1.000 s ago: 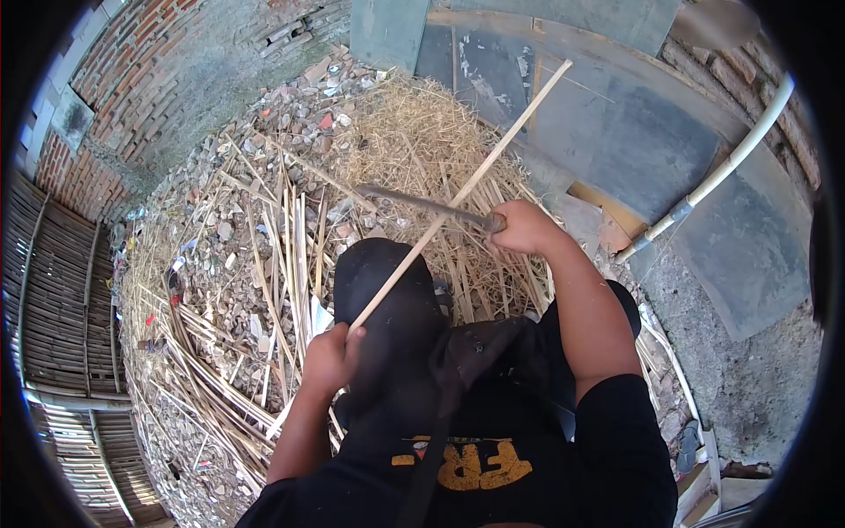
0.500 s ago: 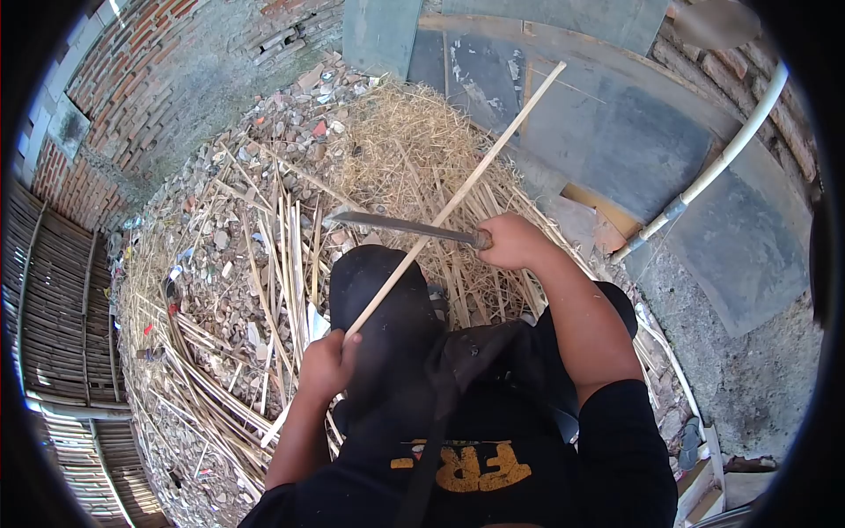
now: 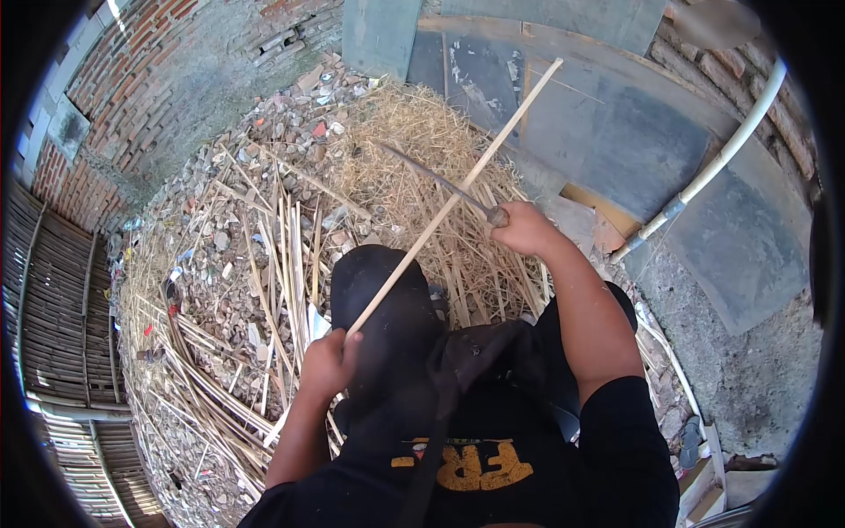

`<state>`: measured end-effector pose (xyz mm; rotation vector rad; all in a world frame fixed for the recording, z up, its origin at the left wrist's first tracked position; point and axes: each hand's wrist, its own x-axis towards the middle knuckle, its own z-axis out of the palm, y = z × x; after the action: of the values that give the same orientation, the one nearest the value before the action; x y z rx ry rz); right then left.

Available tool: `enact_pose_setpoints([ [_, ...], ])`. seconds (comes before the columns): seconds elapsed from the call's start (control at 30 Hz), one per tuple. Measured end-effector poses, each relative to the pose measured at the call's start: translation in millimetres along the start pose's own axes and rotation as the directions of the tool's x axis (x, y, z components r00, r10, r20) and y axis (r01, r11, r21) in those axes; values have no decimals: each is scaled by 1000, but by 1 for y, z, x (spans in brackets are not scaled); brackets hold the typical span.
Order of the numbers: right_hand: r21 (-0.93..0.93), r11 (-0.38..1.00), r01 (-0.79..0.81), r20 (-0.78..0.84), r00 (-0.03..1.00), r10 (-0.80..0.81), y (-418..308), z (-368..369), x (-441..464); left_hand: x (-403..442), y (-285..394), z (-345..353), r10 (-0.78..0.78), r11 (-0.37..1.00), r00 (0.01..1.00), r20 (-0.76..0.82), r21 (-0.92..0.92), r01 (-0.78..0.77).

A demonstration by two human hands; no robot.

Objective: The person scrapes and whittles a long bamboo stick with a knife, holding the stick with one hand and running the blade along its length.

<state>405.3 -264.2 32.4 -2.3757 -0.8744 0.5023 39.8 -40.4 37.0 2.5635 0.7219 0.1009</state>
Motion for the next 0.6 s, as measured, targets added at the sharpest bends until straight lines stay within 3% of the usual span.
enact_pose_setpoints([
  [0.17, -236, 949, 208, 111, 976, -186, -23, 13, -10, 1, 1, -4, -51, 999, 997, 56, -10, 51],
  [0.27, -80, 988, 132, 118, 986, -122, -19, -2, -1, 2, -4, -3, -46, 998, 998, 52, -33, 48],
  [0.3, 80, 997, 12, 104, 994, -20, -3, 0, 9, 2, -8, 0, -60, 997, 996, 61, -48, 63],
  [0.4, 127, 988, -89, -58, 994, 97, 21, -4, 21, 1, -5, -4, -31, 998, 999, 45, -56, 33],
  [0.5, 48, 996, -79, -90, 992, 83, 18, -7, 12, 1, -5, -3, -5, 1000, 1000, 24, -10, 5],
  [0.6, 69, 997, -23, -11, 1000, 24, 1, -3, -2, 2, 6, -9, -58, 998, 996, 75, -2, 58],
])
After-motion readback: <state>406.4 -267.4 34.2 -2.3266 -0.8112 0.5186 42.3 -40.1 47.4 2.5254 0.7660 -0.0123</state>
